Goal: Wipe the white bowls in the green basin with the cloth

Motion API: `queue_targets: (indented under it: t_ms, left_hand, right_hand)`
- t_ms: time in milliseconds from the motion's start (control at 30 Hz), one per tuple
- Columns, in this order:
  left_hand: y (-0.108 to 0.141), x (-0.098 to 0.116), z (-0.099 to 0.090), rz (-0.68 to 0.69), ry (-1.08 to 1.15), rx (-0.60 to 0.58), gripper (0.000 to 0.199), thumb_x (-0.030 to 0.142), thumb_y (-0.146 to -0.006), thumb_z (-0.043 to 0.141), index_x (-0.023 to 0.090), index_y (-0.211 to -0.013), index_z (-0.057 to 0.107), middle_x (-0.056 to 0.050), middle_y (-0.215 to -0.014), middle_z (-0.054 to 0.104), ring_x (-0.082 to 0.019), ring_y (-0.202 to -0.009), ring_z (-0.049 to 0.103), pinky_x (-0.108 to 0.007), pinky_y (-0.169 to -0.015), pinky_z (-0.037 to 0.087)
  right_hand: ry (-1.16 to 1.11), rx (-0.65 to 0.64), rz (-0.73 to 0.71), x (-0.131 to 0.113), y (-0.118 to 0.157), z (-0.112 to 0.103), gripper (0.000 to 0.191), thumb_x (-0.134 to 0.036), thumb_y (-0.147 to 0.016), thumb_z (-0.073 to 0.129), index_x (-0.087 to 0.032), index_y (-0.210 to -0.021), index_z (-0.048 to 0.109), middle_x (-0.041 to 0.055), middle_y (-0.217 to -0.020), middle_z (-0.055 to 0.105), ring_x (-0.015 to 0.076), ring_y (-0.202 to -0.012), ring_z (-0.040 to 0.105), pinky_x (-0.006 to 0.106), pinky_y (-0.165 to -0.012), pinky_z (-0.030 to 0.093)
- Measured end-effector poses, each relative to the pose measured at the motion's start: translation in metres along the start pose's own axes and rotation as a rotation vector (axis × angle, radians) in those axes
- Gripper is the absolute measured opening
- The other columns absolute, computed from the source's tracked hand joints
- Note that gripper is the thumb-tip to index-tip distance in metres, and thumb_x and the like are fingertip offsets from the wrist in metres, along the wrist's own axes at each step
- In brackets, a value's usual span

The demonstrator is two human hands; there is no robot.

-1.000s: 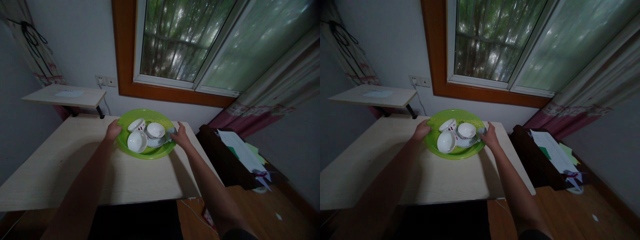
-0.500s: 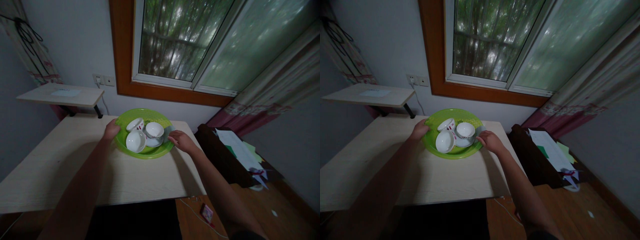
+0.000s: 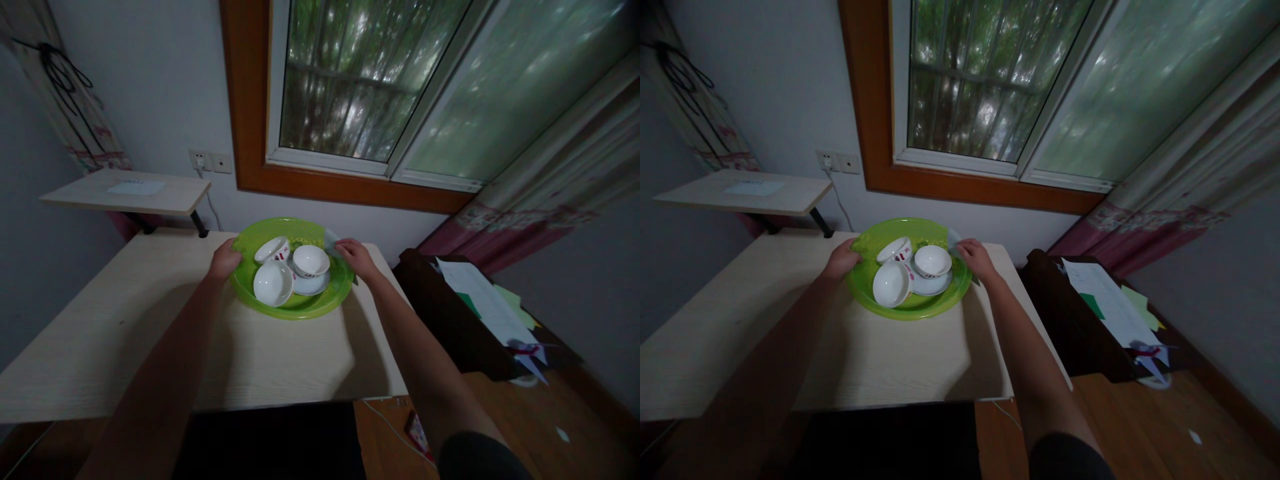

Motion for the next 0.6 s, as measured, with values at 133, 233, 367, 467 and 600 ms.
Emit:
queue_targets:
  t_ms: [133, 233, 367, 467, 600]
  left_hand:
    - [0.003, 0.003, -0.001, -0.007, -0.006, -0.001, 0.071, 0.006, -0.078, 0.067, 0.024, -0.146, 0.075, -0.010, -0.137, 0.083, -0.028, -0.119, 0.078, -0.032, -0.095, 0.060]
    - [0.005, 0.005, -0.002, -0.001, -0.018, 0.007, 0.070, 0.003, -0.080, 0.068, 0.022, -0.147, 0.075, -0.011, -0.138, 0.082, -0.028, -0.119, 0.078, -0.033, -0.097, 0.059]
    - [0.008, 0.010, -0.003, -0.010, -0.043, 0.005, 0.067, 0.002, -0.082, 0.069, 0.017, -0.147, 0.075, -0.013, -0.138, 0.082, -0.029, -0.119, 0.077, -0.035, -0.100, 0.059]
    - [0.009, 0.011, -0.003, -0.032, -0.041, 0.018, 0.064, 0.002, -0.080, 0.069, 0.019, -0.142, 0.077, -0.012, -0.133, 0.083, -0.031, -0.117, 0.078, -0.035, -0.097, 0.060]
    - [0.009, 0.009, -0.002, -0.044, -0.011, 0.030, 0.060, 0.002, -0.079, 0.068, 0.019, -0.135, 0.079, -0.011, -0.128, 0.084, -0.031, -0.111, 0.080, -0.036, -0.092, 0.062]
  right_hand:
    - [-0.177, 0.226, 0.230, 0.009, -0.011, 0.000, 0.042, -0.046, -0.091, 0.079, -0.020, -0.123, 0.084, 0.0167, -0.138, 0.076, 0.0284, -0.112, 0.076, 0.051, -0.113, 0.062]
    - [-0.402, 0.125, 0.523, 0.015, -0.009, 0.015, 0.047, -0.035, -0.095, 0.073, -0.019, -0.139, 0.075, 0.0146, -0.134, 0.080, 0.0261, -0.105, 0.079, 0.045, -0.102, 0.068]
    - [-0.720, -0.158, 0.736, 0.007, 0.006, 0.035, 0.028, -0.028, -0.104, 0.061, -0.013, -0.122, 0.077, 0.0134, -0.098, 0.086, 0.0281, -0.088, 0.083, 0.042, -0.090, 0.071]
    - [-0.819, -0.162, 0.769, 0.001, 0.016, 0.035, 0.027, -0.031, -0.108, 0.059, -0.013, -0.114, 0.078, 0.0132, -0.088, 0.086, 0.0280, -0.082, 0.084, 0.041, -0.090, 0.071]
    - [-0.839, -0.127, 0.780, -0.006, 0.033, 0.029, 0.019, -0.026, -0.105, 0.061, -0.015, -0.106, 0.077, 0.0138, -0.089, 0.086, 0.0281, -0.088, 0.086, 0.039, -0.093, 0.071]
Point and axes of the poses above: each hand's wrist, its own y-axis away from the middle knuckle, its own z-axis out of the palm, x = y × z, the point moved 5 cm from there along -y, towards the middle knuckle
